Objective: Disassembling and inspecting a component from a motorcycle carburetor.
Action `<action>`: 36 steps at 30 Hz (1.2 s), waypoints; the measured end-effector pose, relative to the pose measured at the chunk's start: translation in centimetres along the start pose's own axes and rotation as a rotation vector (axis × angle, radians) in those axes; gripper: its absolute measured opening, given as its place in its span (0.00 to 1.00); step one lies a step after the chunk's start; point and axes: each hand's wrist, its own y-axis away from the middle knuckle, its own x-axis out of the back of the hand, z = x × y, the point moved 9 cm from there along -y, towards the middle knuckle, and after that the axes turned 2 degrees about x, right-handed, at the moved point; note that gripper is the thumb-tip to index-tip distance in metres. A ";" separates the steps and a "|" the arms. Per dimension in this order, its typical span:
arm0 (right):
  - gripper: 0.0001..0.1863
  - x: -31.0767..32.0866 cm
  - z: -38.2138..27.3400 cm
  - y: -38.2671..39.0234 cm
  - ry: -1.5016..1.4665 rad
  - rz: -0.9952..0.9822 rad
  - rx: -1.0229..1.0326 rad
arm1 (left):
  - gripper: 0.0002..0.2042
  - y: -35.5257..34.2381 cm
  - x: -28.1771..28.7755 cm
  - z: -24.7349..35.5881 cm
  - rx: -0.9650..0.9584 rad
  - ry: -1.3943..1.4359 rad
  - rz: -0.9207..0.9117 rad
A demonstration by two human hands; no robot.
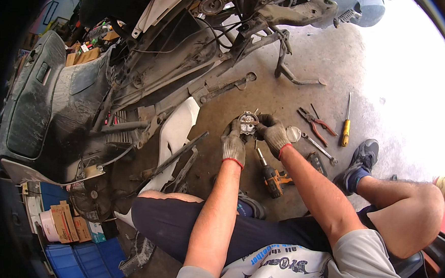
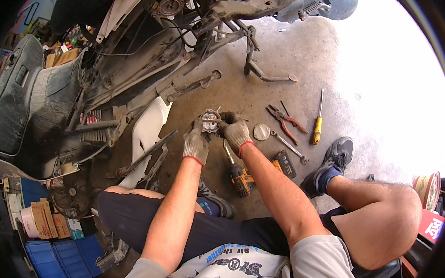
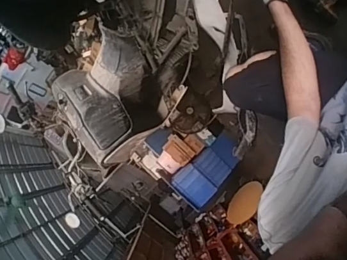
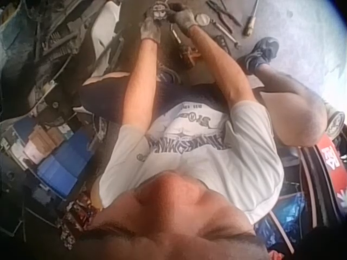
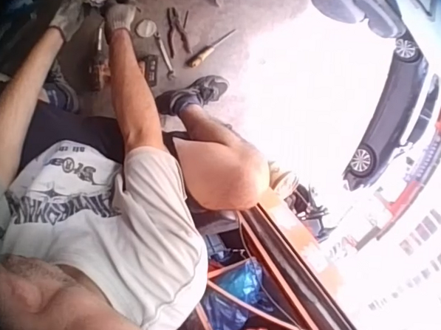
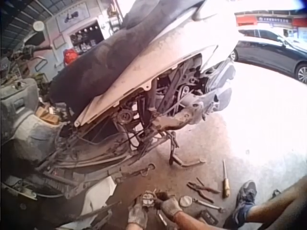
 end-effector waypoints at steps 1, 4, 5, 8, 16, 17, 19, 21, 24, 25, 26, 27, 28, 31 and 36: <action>0.12 0.1 0.0 -0.1 0.002 0.009 -0.003 | 0.14 0.0 -0.1 -0.1 0.002 0.011 0.003; 0.12 0.3 0.0 0.0 0.000 0.025 -0.012 | 0.14 -0.1 -0.3 0.0 -0.005 -0.001 -0.031; 0.12 0.3 0.0 0.0 -0.005 0.030 -0.018 | 0.14 -0.2 -0.2 0.0 -0.005 -0.001 -0.030; 0.12 0.3 0.0 0.1 -0.027 0.036 -0.016 | 0.13 -0.3 0.0 -0.1 -0.010 -0.005 -0.025; 0.13 0.4 0.2 -0.1 -0.033 0.015 -0.024 | 0.14 -0.1 -0.3 0.0 -0.004 0.008 -0.033; 0.14 0.4 0.2 -0.2 -0.039 0.009 -0.026 | 0.14 -0.1 -0.3 0.0 -0.004 0.008 -0.033; 0.14 0.4 0.3 -0.3 -0.035 0.007 -0.028 | 0.14 -0.2 -0.2 -0.2 0.003 0.030 -0.022; 0.14 0.4 0.5 -0.4 -0.030 0.006 -0.030 | 0.14 -0.3 -0.2 -0.3 0.000 0.028 -0.029; 0.13 0.6 0.8 -0.5 -0.018 0.012 -0.049 | 0.14 -0.4 -0.1 -0.2 -0.005 0.011 -0.026; 0.14 0.5 0.8 -0.5 -0.037 0.010 -0.053 | 0.14 -0.5 0.0 -0.2 -0.008 -0.004 -0.017; 0.14 0.5 0.9 -0.4 -0.056 0.008 -0.057 | 0.14 -0.5 0.1 -0.3 -0.008 -0.004 -0.016; 0.14 0.5 0.9 -0.4 -0.056 0.007 -0.057 | 0.14 -0.5 0.2 -0.3 -0.014 -0.012 -0.010; 0.14 0.5 0.9 -0.4 -0.068 0.005 -0.056 | 0.14 -0.5 0.1 -0.2 -0.018 -0.020 -0.006; 0.14 0.6 0.9 -0.3 -0.084 0.001 -0.046 | 0.14 -0.2 -0.3 0.0 -0.031 -0.010 -0.016; 0.15 1.0 0.4 -0.3 -0.060 0.006 -0.030 | 0.13 0.7 -1.2 0.6 -0.024 -0.036 -0.053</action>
